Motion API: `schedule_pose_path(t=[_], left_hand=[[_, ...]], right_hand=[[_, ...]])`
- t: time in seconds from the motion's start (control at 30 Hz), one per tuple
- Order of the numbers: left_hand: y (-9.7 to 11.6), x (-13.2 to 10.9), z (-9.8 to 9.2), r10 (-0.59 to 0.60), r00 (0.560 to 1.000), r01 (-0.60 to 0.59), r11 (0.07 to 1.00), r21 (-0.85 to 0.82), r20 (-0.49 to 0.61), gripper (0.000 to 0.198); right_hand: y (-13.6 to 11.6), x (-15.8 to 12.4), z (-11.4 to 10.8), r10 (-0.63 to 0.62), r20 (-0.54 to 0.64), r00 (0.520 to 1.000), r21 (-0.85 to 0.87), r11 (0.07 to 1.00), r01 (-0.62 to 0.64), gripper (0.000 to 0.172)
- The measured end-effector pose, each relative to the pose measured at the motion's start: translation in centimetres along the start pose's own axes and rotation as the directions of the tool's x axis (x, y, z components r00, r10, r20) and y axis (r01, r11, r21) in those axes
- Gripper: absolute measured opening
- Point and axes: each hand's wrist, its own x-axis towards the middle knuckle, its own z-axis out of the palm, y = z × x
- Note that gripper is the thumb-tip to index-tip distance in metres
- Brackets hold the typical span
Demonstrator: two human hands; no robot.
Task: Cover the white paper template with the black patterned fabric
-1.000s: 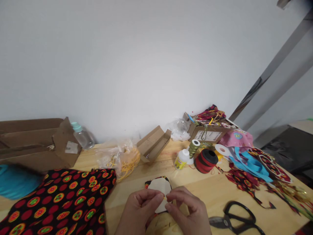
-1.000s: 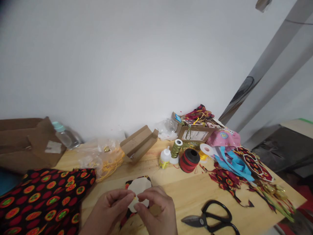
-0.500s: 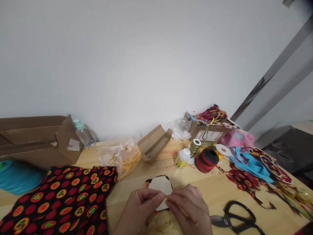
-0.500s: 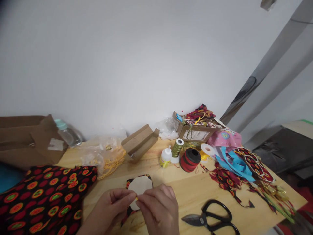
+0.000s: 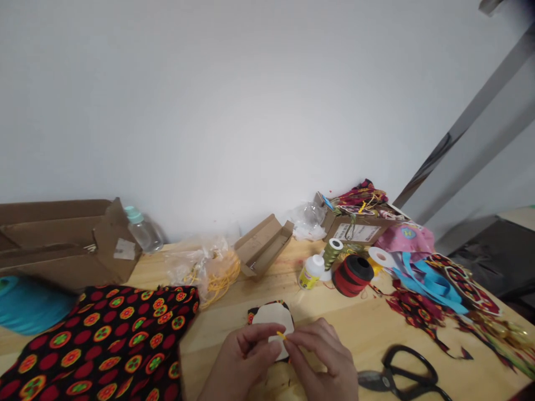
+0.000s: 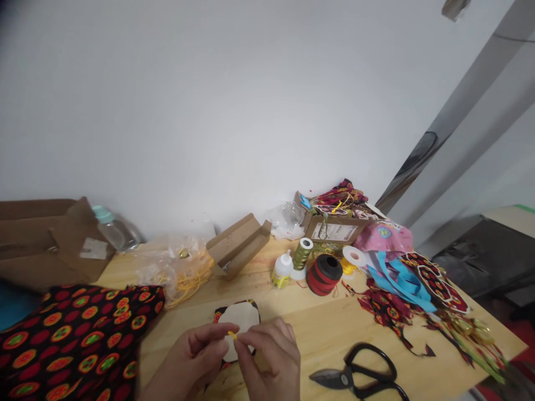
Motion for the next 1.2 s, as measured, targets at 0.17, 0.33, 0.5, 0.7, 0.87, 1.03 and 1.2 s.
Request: schedule_pose_path(t=[0.17,0.33,0.5,0.7,0.87,1.03,1.2], left_hand=[[-0.5,-0.6,0.9,0.029,0.995,-0.038,0.995,-0.094,-0.098,0.03],[-0.9,-0.1,1.0,-0.052,0.999,0.053,0.984,-0.167,0.007,0.032],[-1.3,0.2,1.0,-0.039,0.999,0.045,0.976,-0.212,0.031,0.029],[-1.2,0.3,1.4,-0.067,0.995,0.086,0.956,-0.282,0.077,0.026],[-1.1,0.3,1.8,-0.102,0.991,0.127,0.925,-0.359,0.09,0.024],[-1.0,0.4,1.7,-0.069,0.998,0.069,0.951,-0.3,0.01,0.026],[-0.9,0.5,1.6,-0.054,0.998,0.044,0.971,-0.235,-0.032,0.031]], right_hand=[[0.1,-0.5,0.6,-0.005,-0.052,0.999,0.028,1.0,0.006,0.016],[0.1,-0.3,0.5,-0.148,-0.102,0.984,-0.146,0.98,0.133,0.015],[-0.1,0.2,0.4,-0.167,-0.177,0.97,-0.178,0.975,0.136,0.005],[0.2,-0.2,0.0,-0.191,-0.07,0.979,-0.239,0.956,0.169,0.01],[0.4,-0.5,0.1,-0.145,-0.08,0.986,-0.256,0.959,0.12,0.009],[0.5,-0.5,0.6,-0.064,-0.098,0.993,-0.202,0.978,0.043,0.01],[0.5,-0.9,1.0,0.067,-0.101,0.993,-0.112,0.991,-0.078,0.008]])
